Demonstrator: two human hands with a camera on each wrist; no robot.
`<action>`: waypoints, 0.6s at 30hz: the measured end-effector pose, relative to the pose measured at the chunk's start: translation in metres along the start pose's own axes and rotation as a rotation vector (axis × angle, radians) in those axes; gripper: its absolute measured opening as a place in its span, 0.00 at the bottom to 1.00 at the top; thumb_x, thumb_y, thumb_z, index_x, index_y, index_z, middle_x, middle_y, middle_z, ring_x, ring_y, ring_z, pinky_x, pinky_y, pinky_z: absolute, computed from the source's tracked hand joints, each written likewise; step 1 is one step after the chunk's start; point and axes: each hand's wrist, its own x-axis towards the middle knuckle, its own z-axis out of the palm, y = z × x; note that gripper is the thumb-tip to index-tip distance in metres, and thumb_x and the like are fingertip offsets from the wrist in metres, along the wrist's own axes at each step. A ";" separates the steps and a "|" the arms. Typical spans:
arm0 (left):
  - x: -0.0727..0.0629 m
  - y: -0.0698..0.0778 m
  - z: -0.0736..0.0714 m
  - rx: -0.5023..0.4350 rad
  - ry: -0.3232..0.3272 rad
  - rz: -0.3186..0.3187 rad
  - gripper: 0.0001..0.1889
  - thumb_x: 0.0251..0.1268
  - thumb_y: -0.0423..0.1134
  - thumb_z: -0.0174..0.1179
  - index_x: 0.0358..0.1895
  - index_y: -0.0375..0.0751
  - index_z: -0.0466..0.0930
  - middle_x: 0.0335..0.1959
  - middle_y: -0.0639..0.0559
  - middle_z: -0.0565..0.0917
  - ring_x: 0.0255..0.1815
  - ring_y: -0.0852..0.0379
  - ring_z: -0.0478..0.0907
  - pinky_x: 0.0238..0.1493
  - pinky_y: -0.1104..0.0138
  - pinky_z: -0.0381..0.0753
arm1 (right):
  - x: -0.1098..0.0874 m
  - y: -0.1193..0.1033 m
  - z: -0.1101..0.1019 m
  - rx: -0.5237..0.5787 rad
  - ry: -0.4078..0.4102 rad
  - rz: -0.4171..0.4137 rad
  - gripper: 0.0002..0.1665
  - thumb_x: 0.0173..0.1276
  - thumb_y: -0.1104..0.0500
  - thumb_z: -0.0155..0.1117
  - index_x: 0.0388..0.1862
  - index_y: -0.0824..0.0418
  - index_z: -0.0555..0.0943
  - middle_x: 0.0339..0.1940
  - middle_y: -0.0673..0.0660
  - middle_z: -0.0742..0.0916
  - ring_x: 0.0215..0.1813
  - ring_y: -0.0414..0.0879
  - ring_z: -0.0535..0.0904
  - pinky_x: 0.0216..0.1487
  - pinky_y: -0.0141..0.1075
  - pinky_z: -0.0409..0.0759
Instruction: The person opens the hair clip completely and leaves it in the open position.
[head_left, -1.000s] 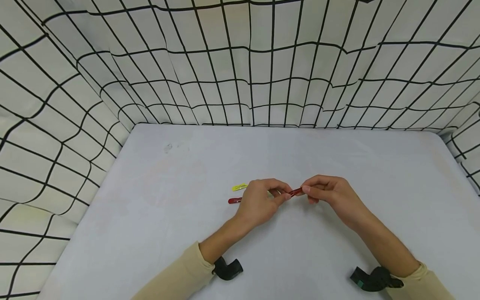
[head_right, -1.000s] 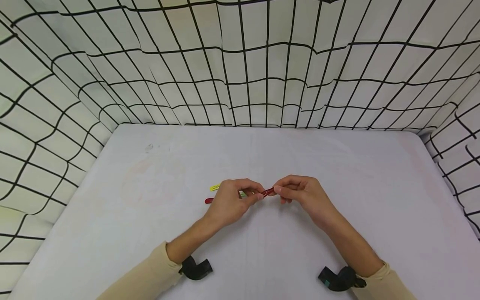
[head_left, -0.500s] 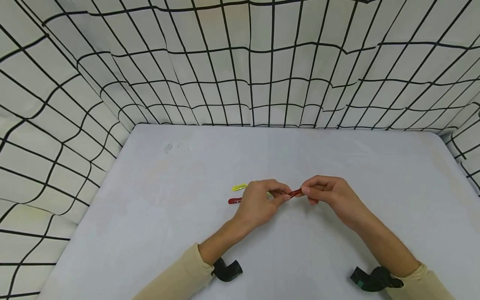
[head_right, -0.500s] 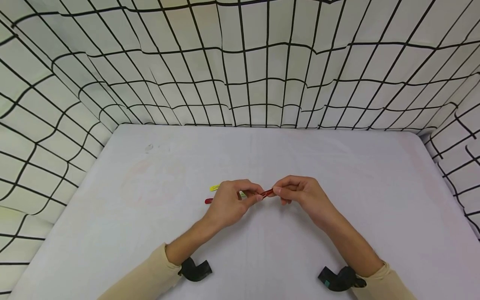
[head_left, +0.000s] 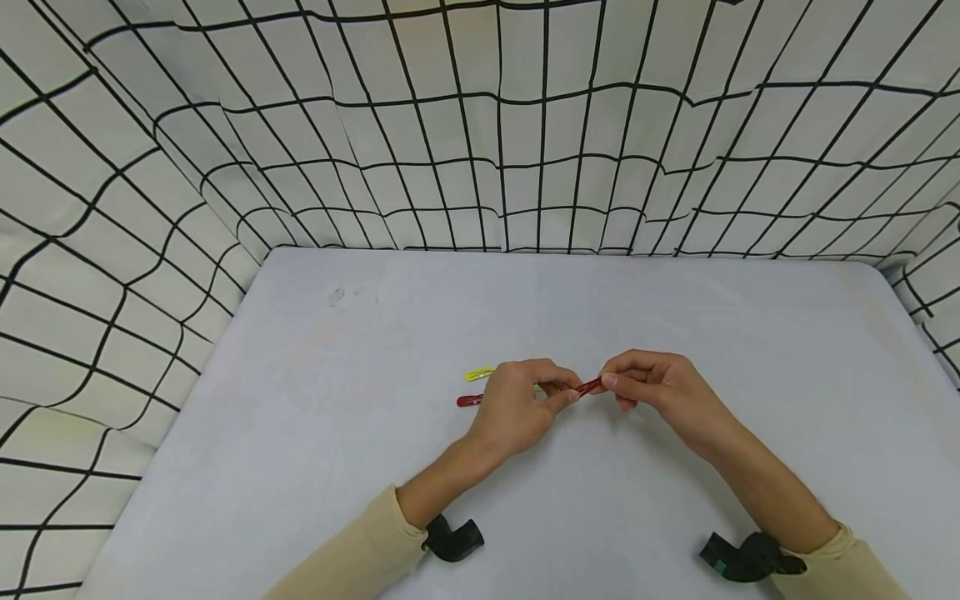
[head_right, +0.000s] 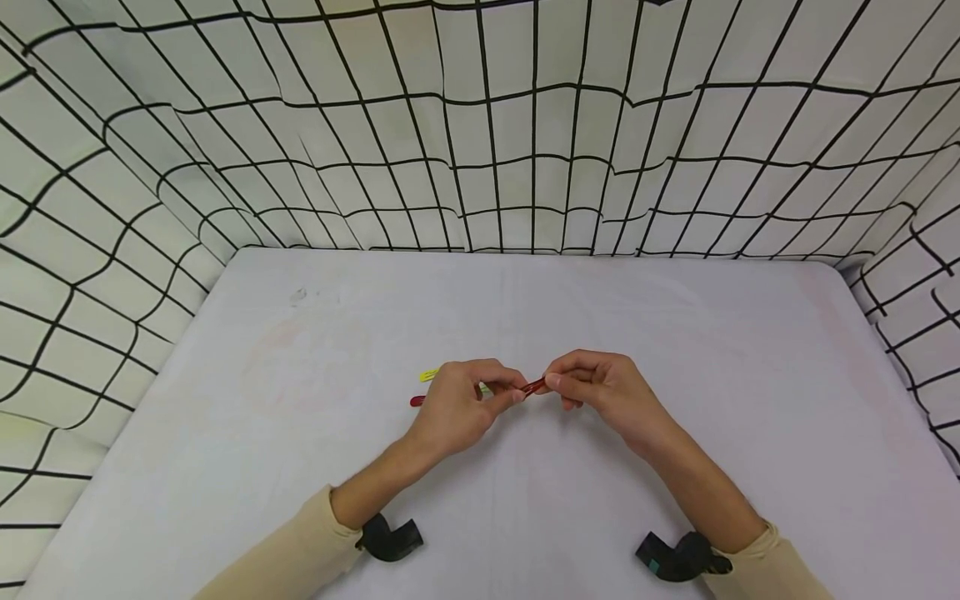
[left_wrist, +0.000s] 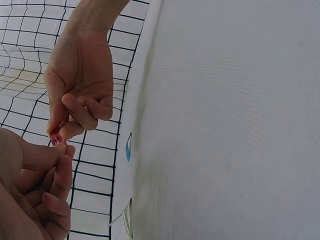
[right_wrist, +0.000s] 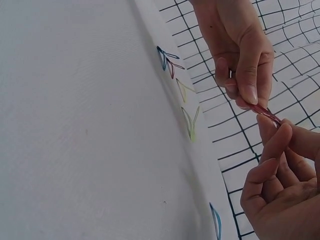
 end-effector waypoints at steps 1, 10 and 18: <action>0.000 0.000 0.000 0.003 0.001 0.007 0.04 0.62 0.33 0.74 0.38 0.46 0.93 0.32 0.57 0.91 0.31 0.65 0.81 0.31 0.73 0.74 | 0.000 0.000 0.000 -0.004 0.001 -0.001 0.13 0.74 0.53 0.69 0.47 0.62 0.86 0.27 0.49 0.85 0.32 0.45 0.80 0.42 0.39 0.74; -0.001 0.000 0.000 0.013 0.005 0.025 0.04 0.62 0.33 0.74 0.38 0.46 0.93 0.32 0.57 0.91 0.32 0.65 0.80 0.33 0.74 0.75 | 0.000 0.000 0.003 -0.011 0.010 0.009 0.14 0.75 0.52 0.68 0.48 0.62 0.85 0.30 0.53 0.88 0.33 0.43 0.79 0.44 0.38 0.74; 0.001 -0.001 0.001 0.000 -0.008 0.034 0.05 0.62 0.32 0.74 0.39 0.45 0.93 0.34 0.56 0.92 0.33 0.65 0.81 0.34 0.74 0.77 | -0.002 -0.001 0.004 -0.011 0.037 0.018 0.16 0.74 0.51 0.69 0.49 0.63 0.85 0.35 0.54 0.88 0.35 0.44 0.81 0.43 0.37 0.79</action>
